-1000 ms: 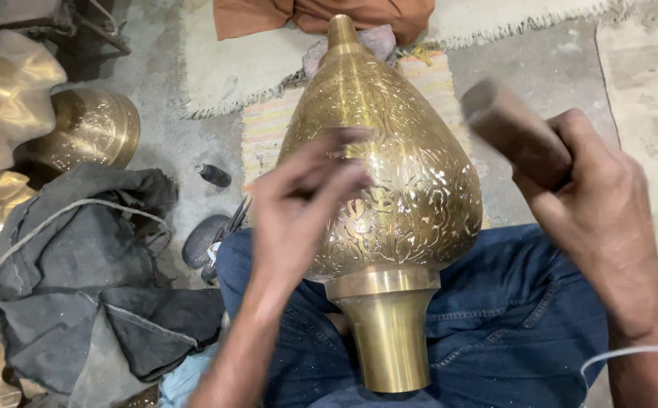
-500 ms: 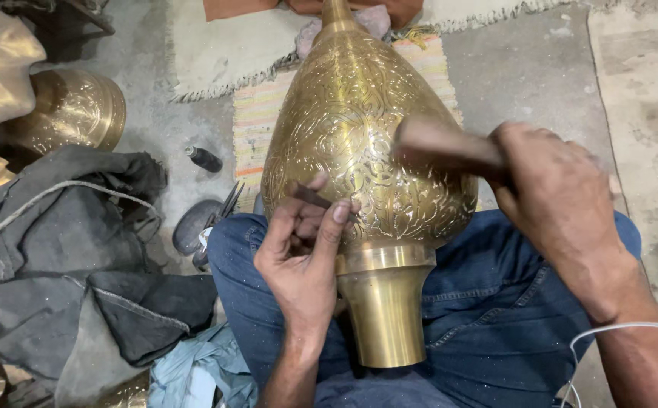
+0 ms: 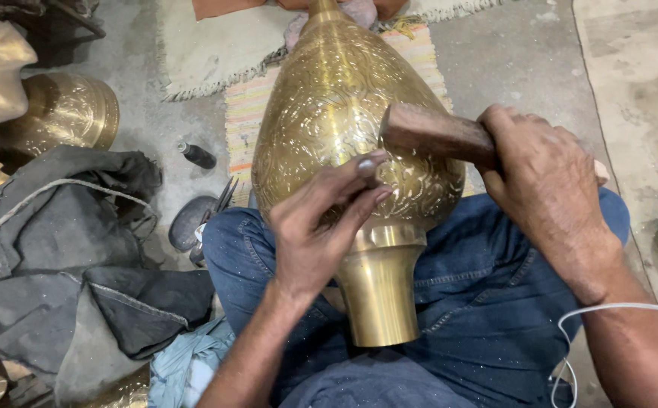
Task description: The person sits cross-legged on the floor with a large engraved brass vessel on their lap. They hold a punch against the vessel's surface and strike it with a wooden mallet, repositioning the punch repeatedly to work the embossed floral pattern across the vessel body.
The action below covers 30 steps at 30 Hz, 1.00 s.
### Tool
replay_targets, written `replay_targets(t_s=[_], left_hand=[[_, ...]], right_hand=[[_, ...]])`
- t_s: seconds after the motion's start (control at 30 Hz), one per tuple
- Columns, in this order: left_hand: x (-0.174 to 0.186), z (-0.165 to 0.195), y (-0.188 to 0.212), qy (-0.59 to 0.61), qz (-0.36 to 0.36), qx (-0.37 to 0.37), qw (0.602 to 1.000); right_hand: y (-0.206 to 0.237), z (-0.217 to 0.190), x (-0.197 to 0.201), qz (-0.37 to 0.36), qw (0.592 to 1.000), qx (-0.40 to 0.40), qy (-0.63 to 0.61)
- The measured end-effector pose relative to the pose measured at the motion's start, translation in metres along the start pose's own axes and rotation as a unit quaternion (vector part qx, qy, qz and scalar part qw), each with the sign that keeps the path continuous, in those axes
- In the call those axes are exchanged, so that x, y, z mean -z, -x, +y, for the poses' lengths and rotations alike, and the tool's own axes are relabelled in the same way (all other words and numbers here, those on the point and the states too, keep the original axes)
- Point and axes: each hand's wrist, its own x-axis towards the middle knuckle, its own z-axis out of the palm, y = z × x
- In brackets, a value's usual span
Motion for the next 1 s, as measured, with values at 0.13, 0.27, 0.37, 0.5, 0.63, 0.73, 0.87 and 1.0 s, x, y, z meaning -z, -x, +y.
replay_targets(t_s=[0.13, 0.27, 0.37, 0.5, 0.63, 0.73, 0.87, 1.0], left_hand=[[0.009, 0.003, -0.011, -0.071, -0.079, -0.033, 0.994], [0.016, 0.008, -0.015, -0.077, -0.095, -0.045, 0.991], [0.016, 0.011, -0.014, -0.107, -0.102, -0.067, 0.987], [0.016, 0.014, -0.012, -0.109, -0.083, -0.076, 0.988], [0.015, 0.015, -0.012, -0.118, -0.076, -0.062, 0.988], [0.013, 0.017, -0.012, -0.117, -0.069, -0.058, 0.989], [0.013, 0.018, -0.011, -0.111, -0.065, -0.060, 0.990], [0.013, 0.016, -0.012, -0.115, -0.067, -0.058, 0.989]], right_hand=[[0.006, -0.007, 0.004, 0.056, 0.998, -0.007, -0.037], [0.009, -0.010, 0.016, 0.083, 0.995, 0.006, -0.047], [0.010, -0.010, 0.026, 0.106, 0.994, 0.023, 0.010], [0.009, -0.003, 0.037, 0.113, 0.985, 0.054, 0.116], [0.009, 0.005, 0.041, 0.130, 0.979, 0.085, 0.135], [0.007, 0.008, 0.044, 0.133, 0.986, 0.085, 0.053], [0.000, 0.004, 0.052, 0.094, 0.992, 0.073, -0.031], [-0.010, -0.005, 0.064, 0.109, 0.992, 0.064, 0.015]])
